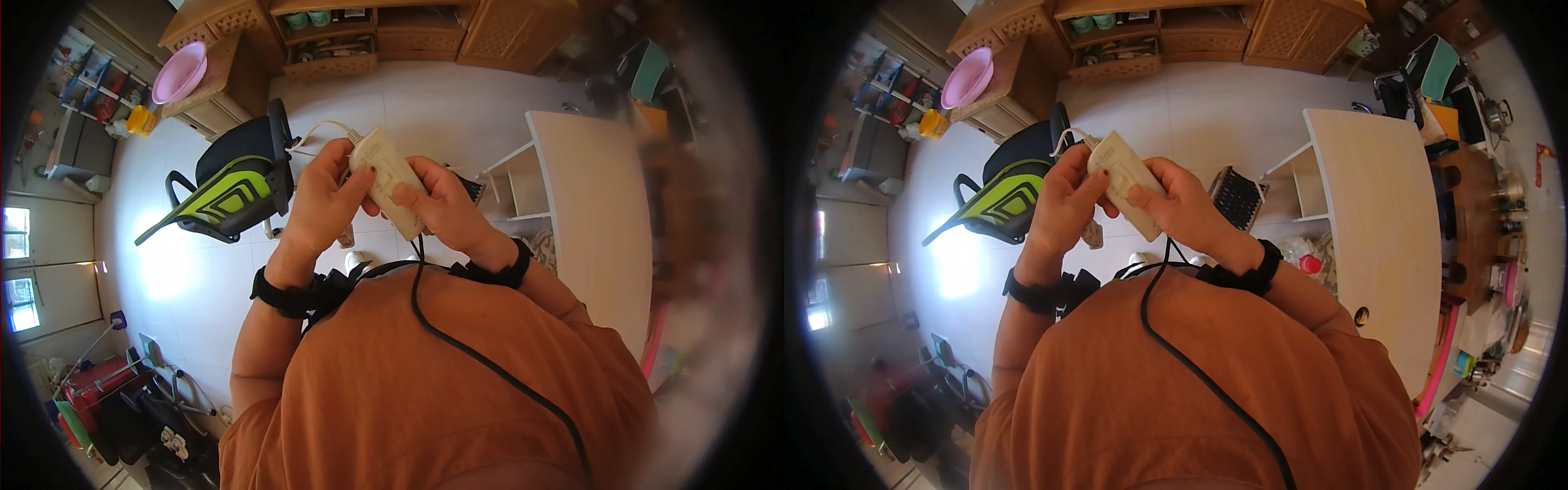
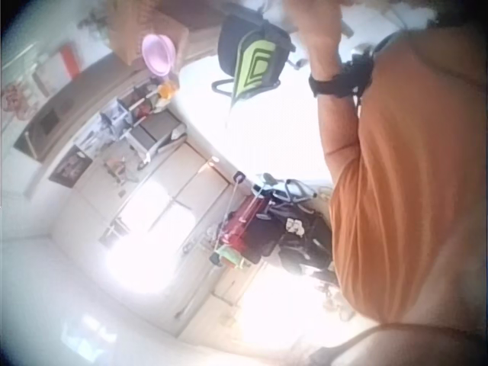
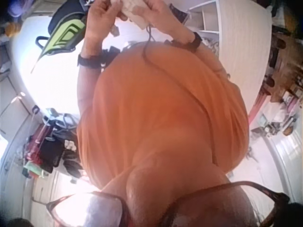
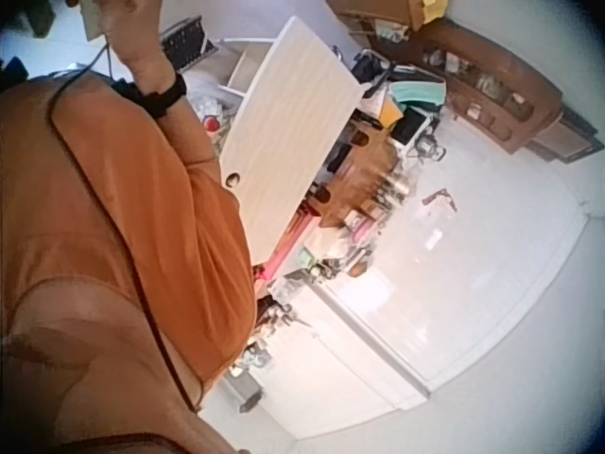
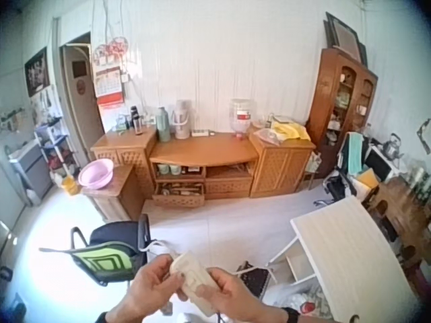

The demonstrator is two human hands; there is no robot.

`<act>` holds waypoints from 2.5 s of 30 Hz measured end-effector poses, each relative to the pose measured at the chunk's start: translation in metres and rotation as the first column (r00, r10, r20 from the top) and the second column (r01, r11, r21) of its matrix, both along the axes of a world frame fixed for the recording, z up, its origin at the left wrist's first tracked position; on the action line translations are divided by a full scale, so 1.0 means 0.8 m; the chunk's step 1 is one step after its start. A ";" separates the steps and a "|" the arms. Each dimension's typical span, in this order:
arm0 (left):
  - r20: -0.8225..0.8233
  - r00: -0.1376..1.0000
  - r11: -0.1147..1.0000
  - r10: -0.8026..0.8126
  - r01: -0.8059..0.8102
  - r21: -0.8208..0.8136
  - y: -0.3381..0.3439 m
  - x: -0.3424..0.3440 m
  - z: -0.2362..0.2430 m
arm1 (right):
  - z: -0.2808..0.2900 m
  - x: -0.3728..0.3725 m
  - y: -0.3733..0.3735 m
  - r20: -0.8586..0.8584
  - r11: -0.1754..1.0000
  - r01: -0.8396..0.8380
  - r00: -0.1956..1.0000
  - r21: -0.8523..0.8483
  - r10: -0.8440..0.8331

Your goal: The person uses a screwdriver to disassemble a white electrical plug, handles the internal wiring and contacts, then places the parts into a green plastic colander before sorting through other small items in a drawer.

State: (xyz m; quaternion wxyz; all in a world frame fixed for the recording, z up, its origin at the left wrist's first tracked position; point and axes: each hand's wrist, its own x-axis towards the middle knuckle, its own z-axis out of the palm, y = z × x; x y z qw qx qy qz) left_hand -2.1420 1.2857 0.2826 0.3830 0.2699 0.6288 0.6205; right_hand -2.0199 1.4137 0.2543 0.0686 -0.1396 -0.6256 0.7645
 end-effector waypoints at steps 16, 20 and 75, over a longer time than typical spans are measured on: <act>0.037 0.999 0.997 0.034 -0.037 0.065 0.006 0.020 -0.011 | -0.003 -0.006 0.004 0.027 0.989 -0.023 0.999 -0.148 0.028; 0.028 0.999 0.997 0.024 -0.026 0.073 0.010 0.019 -0.016 | -0.002 -0.001 0.007 0.008 0.994 -0.017 1.000 -0.107 0.018; -0.022 0.297 0.296 0.955 -0.955 -0.028 -0.010 -0.135 0.023 | 0.037 -0.464 0.009 -0.374 0.366 -0.411 0.064 0.835 0.925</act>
